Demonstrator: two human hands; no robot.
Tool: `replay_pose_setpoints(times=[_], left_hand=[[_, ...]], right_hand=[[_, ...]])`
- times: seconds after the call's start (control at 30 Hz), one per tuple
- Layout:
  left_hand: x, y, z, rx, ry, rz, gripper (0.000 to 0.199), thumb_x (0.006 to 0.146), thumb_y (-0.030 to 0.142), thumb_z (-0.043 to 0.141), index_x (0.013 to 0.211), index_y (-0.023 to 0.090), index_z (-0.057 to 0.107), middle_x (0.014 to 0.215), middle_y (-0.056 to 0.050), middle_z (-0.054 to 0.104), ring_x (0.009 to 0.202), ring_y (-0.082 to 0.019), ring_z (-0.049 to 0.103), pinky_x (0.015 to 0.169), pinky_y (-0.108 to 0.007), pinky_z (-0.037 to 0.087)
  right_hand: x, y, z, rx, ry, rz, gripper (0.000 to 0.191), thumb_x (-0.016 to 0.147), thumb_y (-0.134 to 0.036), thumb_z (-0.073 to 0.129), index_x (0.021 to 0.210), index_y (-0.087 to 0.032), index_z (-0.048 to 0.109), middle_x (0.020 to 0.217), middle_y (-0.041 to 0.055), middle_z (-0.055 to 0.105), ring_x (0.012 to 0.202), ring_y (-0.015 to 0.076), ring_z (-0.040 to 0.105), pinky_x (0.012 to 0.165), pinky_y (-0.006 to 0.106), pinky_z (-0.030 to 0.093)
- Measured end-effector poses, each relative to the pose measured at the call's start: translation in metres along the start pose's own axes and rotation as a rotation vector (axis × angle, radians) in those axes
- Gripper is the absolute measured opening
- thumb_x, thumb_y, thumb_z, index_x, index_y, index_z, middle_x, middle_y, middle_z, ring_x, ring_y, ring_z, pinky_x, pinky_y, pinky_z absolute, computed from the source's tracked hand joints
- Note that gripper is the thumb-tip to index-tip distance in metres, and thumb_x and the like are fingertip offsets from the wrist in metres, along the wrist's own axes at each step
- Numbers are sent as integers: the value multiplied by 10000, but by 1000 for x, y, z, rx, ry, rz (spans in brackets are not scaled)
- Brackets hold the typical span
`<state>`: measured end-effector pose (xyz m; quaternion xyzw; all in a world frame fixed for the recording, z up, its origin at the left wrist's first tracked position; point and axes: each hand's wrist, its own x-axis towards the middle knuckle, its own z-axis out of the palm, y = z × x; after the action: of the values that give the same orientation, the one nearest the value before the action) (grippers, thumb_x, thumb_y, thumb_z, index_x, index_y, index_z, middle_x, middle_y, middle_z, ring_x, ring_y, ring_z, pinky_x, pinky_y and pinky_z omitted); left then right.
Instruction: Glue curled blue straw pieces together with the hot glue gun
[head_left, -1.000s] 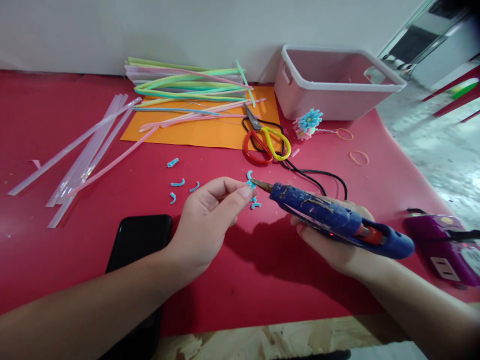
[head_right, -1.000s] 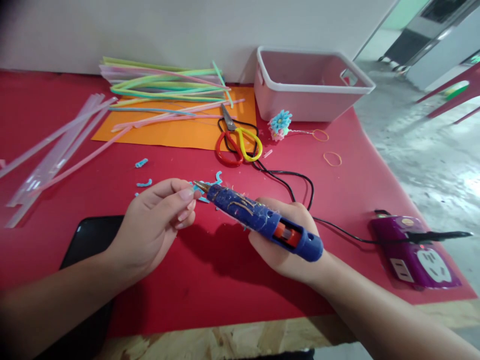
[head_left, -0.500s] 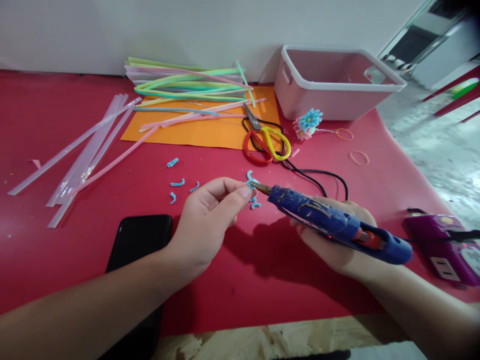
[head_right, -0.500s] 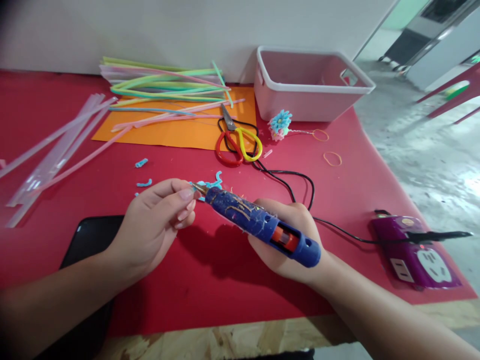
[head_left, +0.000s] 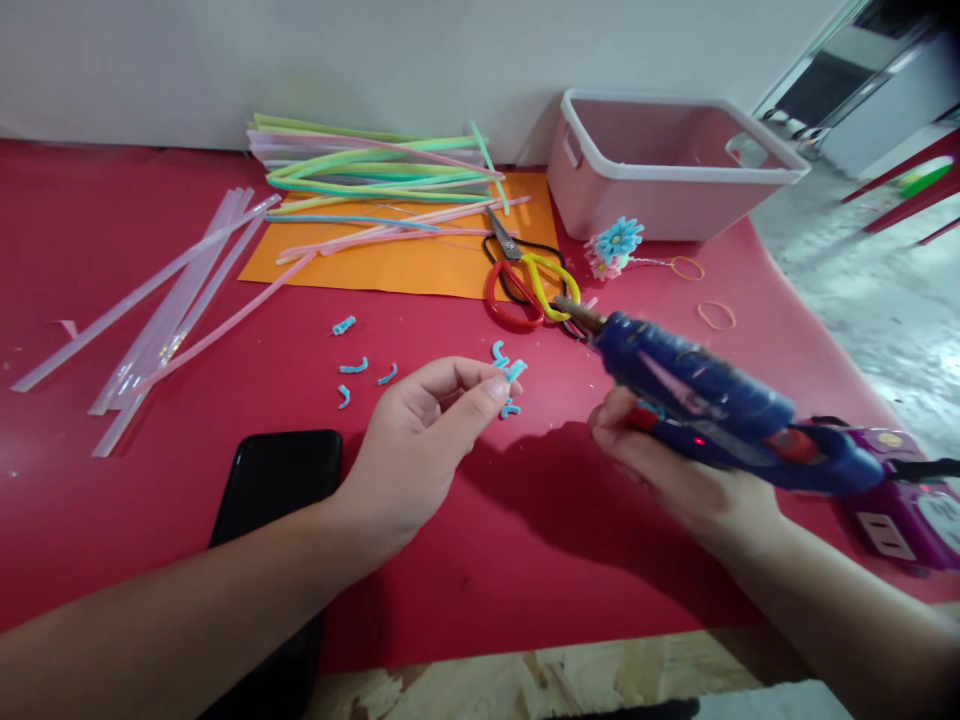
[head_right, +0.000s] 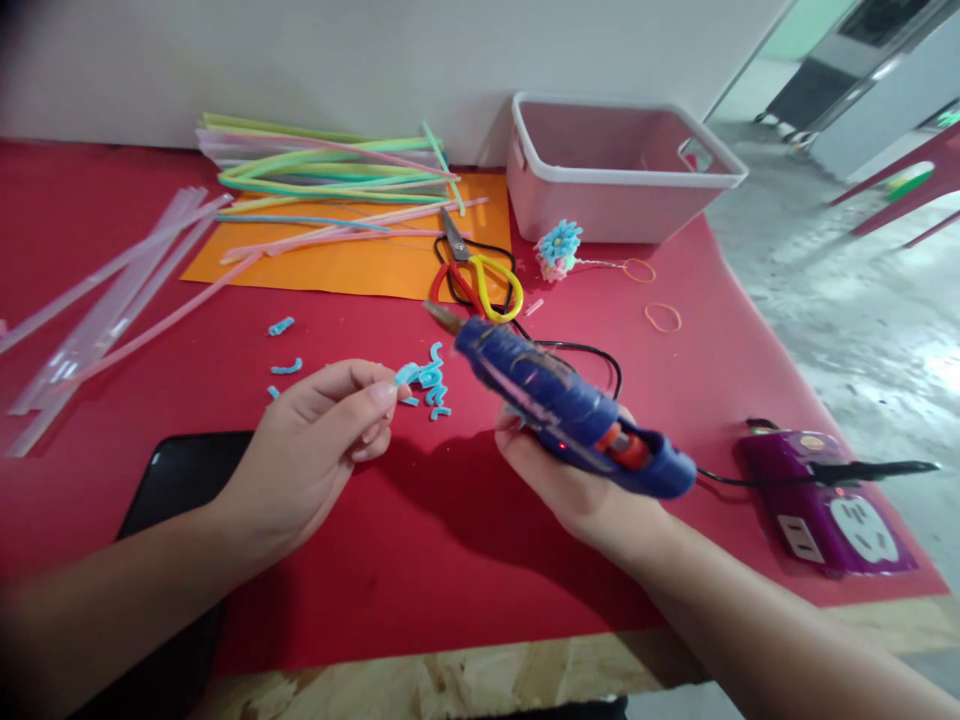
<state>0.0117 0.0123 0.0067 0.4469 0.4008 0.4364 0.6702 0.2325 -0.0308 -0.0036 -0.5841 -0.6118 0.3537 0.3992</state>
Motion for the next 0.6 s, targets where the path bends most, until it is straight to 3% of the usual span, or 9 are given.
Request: replay_pose_setpoints(times=[0.13,0.3,0.4,0.6], left_hand=[[-5,0,0,272,-166,97,123,938,244,631,827,194,649,724,36,543,620,-88,468,577,-233,384],[-8,-2,-1,535,-353,416,108,965,168,582,882,169,651,777,3,588,713,-113,536,675,-250,451],[-7,-5,-3,588,-385,536,101,963,110,571,908,155,642,811,-3,608,746,-102,553,717,-230,470],[-5,-5,-5,656,-364,579,112,961,86,569,906,162,630,816,8,626,781,-98,552,741,-219,457]], right_hand=[[3,-6,7,438,11,179,176,847,-367,758,884,-236,647,596,-51,608,523,108,548,506,227,478],[4,-15,12,565,-25,263,332,756,-443,861,906,-222,663,705,-22,680,534,88,539,466,207,442],[4,-14,13,600,-97,260,364,738,-461,874,917,-226,662,749,-1,711,585,103,568,481,211,448],[5,-13,12,627,-113,255,350,732,-382,894,935,-234,651,756,-24,692,574,89,548,490,214,446]])
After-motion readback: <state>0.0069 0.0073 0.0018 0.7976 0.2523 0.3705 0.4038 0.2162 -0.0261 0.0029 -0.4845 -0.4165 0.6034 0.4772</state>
